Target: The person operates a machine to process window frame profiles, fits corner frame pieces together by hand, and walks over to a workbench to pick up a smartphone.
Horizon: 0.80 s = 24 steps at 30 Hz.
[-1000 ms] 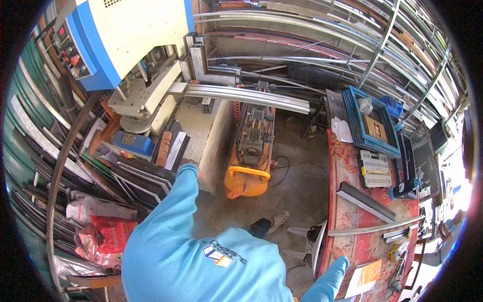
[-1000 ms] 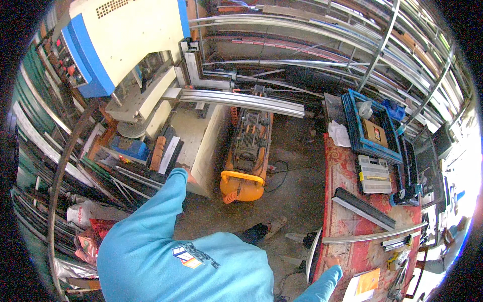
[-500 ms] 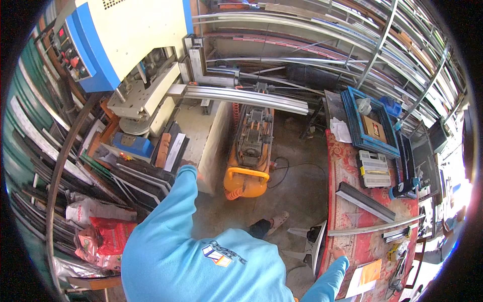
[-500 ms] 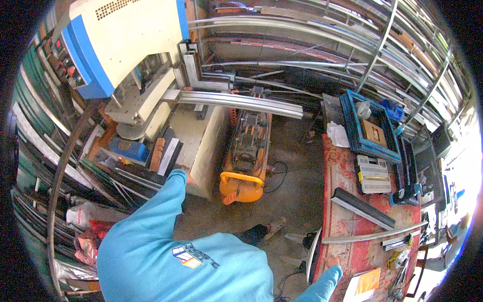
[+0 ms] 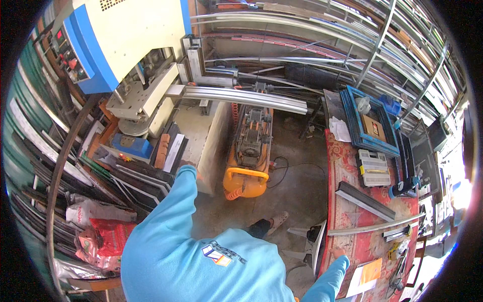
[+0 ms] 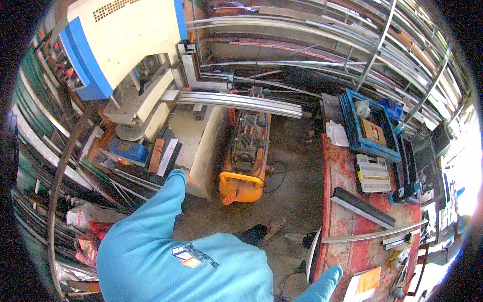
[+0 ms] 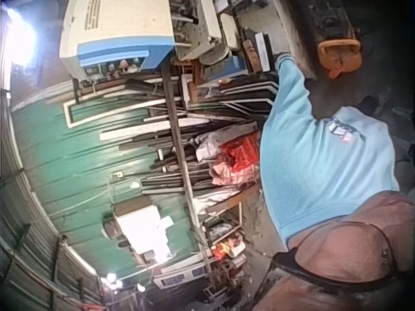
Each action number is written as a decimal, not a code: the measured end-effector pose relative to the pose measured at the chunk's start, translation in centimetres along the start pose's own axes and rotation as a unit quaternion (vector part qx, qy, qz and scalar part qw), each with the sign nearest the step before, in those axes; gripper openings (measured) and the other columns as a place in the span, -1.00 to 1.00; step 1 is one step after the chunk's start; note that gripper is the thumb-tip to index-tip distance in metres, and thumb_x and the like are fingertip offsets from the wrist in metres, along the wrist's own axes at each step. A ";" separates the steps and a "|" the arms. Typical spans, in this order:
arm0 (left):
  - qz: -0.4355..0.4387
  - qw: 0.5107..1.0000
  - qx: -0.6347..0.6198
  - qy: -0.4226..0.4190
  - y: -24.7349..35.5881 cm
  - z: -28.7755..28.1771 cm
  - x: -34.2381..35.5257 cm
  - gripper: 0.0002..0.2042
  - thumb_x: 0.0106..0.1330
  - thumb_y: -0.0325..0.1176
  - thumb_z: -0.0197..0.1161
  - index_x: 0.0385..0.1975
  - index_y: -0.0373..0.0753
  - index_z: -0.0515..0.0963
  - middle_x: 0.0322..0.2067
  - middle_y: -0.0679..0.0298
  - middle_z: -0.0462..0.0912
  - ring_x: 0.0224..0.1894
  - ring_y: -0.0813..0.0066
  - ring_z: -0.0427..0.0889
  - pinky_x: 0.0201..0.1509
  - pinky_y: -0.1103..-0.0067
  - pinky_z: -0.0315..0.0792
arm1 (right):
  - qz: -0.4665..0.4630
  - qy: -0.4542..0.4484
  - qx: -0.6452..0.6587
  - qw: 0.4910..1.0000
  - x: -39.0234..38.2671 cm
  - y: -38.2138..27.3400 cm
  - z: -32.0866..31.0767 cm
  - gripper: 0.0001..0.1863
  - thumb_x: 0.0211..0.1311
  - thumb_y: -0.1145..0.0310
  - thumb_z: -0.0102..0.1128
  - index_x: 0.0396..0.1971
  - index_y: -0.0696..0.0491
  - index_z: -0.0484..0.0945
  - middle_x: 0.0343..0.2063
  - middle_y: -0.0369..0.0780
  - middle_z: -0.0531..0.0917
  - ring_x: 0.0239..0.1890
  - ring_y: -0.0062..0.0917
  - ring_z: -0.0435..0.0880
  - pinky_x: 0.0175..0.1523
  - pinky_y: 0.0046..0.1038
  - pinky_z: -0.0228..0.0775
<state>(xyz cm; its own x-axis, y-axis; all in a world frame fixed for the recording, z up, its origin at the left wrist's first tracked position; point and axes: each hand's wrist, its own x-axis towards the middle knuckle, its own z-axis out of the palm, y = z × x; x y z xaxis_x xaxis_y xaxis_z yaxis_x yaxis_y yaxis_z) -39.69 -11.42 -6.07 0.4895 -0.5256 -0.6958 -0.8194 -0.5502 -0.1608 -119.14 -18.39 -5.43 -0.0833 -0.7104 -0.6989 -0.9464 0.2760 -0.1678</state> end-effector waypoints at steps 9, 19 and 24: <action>-0.054 0.998 -0.014 0.028 0.3 0.1 -1.1 -0.33 0.02 0.15 0.11 0.11 -0.12 0.31 0.19 0.19 0.19 0.21 0.12 0.19 0.26 0.28 0.09 | -0.113 0.006 -0.110 0.987 6.5 6.2 2.8 -0.69 0.20 0.13 -0.12 -0.10 -0.26 0.52 0.04 -0.11 0.41 0.16 -0.21 0.26 0.30 -0.26 -0.11; -0.021 0.999 0.006 0.038 0.4 0.6 0.6 -0.35 0.01 0.14 0.12 0.07 -0.12 0.35 0.16 0.18 0.25 0.19 0.16 0.23 0.25 0.31 0.12 | -0.081 0.034 -0.106 0.990 9.2 10.0 4.8 -0.66 0.21 0.10 -0.14 -0.04 -0.25 0.47 0.06 -0.05 0.38 0.18 -0.25 0.26 0.30 -0.21 -0.15; -0.030 0.999 -0.004 0.040 0.2 0.9 0.8 -0.35 -0.01 0.14 0.14 0.07 -0.12 0.36 0.16 0.18 0.25 0.19 0.16 0.24 0.25 0.31 0.13 | -0.010 0.014 -0.039 0.999 5.9 6.2 3.1 -0.52 0.14 -0.03 -0.07 0.03 -0.13 0.41 0.16 -0.03 0.23 0.27 -0.22 0.06 0.35 -0.30 -0.30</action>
<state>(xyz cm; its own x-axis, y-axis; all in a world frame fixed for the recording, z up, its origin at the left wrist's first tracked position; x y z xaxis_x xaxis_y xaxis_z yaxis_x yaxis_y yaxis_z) -39.76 -11.41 -7.29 0.5595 -0.5424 -0.6267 -0.7863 -0.5864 -0.1946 -124.50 -18.91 -12.76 -0.0721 -0.7327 -0.6768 -0.9694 0.2111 -0.1254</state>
